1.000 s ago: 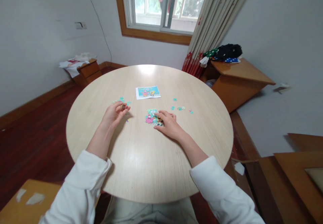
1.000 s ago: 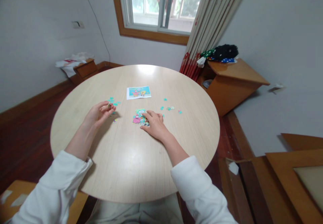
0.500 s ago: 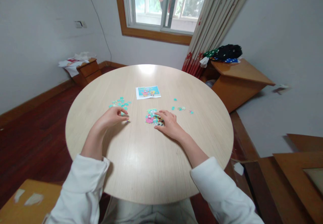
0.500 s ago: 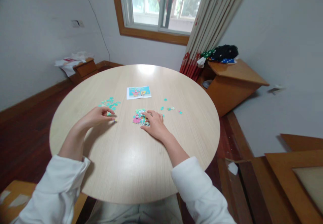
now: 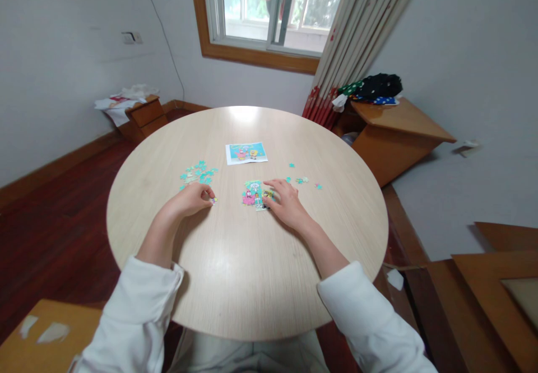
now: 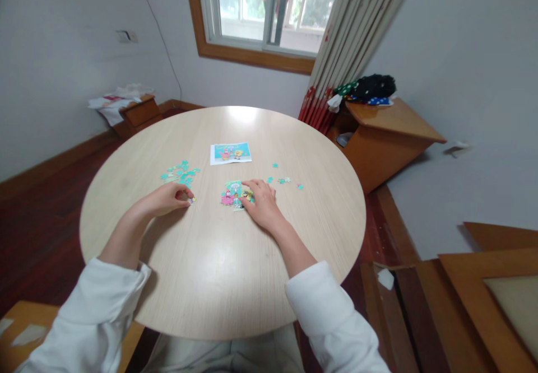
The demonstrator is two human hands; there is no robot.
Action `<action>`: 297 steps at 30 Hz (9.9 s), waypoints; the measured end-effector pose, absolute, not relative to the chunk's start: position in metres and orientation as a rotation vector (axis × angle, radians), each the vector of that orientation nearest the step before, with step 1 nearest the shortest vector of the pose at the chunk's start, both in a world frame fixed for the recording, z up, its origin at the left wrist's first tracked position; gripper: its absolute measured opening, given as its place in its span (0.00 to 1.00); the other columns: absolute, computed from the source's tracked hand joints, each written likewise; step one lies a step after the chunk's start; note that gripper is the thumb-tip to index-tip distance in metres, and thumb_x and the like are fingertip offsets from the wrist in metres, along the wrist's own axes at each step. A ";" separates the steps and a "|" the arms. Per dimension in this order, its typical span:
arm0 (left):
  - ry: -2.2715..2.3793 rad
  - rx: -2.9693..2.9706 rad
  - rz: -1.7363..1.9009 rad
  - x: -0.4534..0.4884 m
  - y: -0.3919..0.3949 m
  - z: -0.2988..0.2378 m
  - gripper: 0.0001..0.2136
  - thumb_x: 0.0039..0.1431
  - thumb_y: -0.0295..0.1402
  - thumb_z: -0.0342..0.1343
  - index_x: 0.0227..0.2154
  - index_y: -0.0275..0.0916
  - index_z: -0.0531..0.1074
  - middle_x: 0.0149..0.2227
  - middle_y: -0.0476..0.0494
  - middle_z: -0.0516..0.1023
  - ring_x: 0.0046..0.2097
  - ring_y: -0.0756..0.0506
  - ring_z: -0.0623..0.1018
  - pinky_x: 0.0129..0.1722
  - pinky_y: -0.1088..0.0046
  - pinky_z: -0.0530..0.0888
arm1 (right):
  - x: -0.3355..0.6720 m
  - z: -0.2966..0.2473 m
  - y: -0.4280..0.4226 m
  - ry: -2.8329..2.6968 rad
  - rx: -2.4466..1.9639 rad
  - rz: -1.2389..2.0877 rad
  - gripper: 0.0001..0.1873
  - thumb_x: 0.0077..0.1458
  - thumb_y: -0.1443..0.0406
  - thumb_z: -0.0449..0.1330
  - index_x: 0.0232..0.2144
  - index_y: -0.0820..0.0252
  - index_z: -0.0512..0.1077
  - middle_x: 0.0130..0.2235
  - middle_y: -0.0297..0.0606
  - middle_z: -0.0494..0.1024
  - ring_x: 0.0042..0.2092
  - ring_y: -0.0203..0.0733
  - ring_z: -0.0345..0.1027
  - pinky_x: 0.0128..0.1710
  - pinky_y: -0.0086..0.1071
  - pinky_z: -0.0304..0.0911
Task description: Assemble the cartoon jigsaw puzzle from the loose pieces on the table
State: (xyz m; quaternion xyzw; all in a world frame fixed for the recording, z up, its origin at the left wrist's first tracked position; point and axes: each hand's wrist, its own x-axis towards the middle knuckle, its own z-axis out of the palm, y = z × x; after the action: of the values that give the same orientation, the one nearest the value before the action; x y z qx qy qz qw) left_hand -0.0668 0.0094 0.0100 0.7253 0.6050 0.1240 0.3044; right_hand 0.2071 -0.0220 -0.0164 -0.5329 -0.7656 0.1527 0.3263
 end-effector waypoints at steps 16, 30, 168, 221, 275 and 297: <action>1.493 1.797 0.392 -0.057 0.003 0.015 0.04 0.38 0.32 0.56 0.19 0.37 0.70 0.21 0.49 0.72 0.24 0.50 0.68 0.26 0.74 0.63 | 0.207 -0.015 -0.022 -1.988 -1.381 0.415 0.18 0.55 0.64 0.57 0.49 0.56 0.69 0.50 0.45 0.71 0.53 0.50 0.63 0.53 0.51 0.55; 1.280 1.631 0.553 -0.032 -0.005 0.019 0.07 0.41 0.35 0.58 0.22 0.36 0.71 0.24 0.46 0.75 0.27 0.49 0.71 0.29 0.73 0.65 | 0.199 -0.013 -0.023 -1.921 -1.234 0.531 0.11 0.55 0.66 0.55 0.40 0.59 0.74 0.41 0.42 0.78 0.43 0.42 0.71 0.48 0.40 0.63; 1.433 1.919 0.587 0.005 -0.010 0.002 0.14 0.48 0.37 0.56 0.34 0.33 0.77 0.19 0.51 0.67 0.24 0.50 0.64 0.25 0.75 0.59 | 0.181 -0.019 -0.031 -2.232 -1.236 0.504 0.10 0.53 0.69 0.62 0.39 0.57 0.74 0.40 0.38 0.73 0.45 0.41 0.65 0.46 0.37 0.52; 1.055 0.924 0.948 0.002 -0.009 0.017 0.13 0.52 0.31 0.53 0.41 0.33 0.70 0.23 0.49 0.68 0.25 0.51 0.68 0.28 0.73 0.68 | 0.181 -0.010 -0.033 -2.098 -1.263 0.283 0.15 0.54 0.76 0.50 0.34 0.58 0.74 0.38 0.41 0.74 0.43 0.44 0.63 0.44 0.38 0.53; 1.048 1.358 0.732 0.004 -0.011 0.008 0.12 0.40 0.38 0.64 0.15 0.35 0.70 0.14 0.52 0.65 0.19 0.54 0.62 0.21 0.76 0.57 | 0.177 -0.020 -0.022 -1.521 -1.068 0.983 0.09 0.47 0.61 0.62 0.27 0.60 0.77 0.30 0.39 0.80 0.32 0.40 0.71 0.34 0.33 0.65; 1.357 2.060 0.828 0.002 -0.004 -0.017 0.09 0.44 0.33 0.64 0.30 0.38 0.75 0.35 0.44 0.73 0.42 0.43 0.71 0.46 0.64 0.67 | 0.178 -0.025 -0.023 -1.848 -1.225 0.823 0.06 0.51 0.69 0.59 0.27 0.59 0.77 0.30 0.36 0.80 0.33 0.38 0.71 0.37 0.31 0.62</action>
State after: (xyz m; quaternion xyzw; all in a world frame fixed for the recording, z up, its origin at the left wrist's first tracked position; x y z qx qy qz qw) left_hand 0.0021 -0.0043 -0.0170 0.7631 0.5027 0.3066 0.2665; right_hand 0.1779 -0.0233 -0.0247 -0.4793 -0.7234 0.3219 0.3786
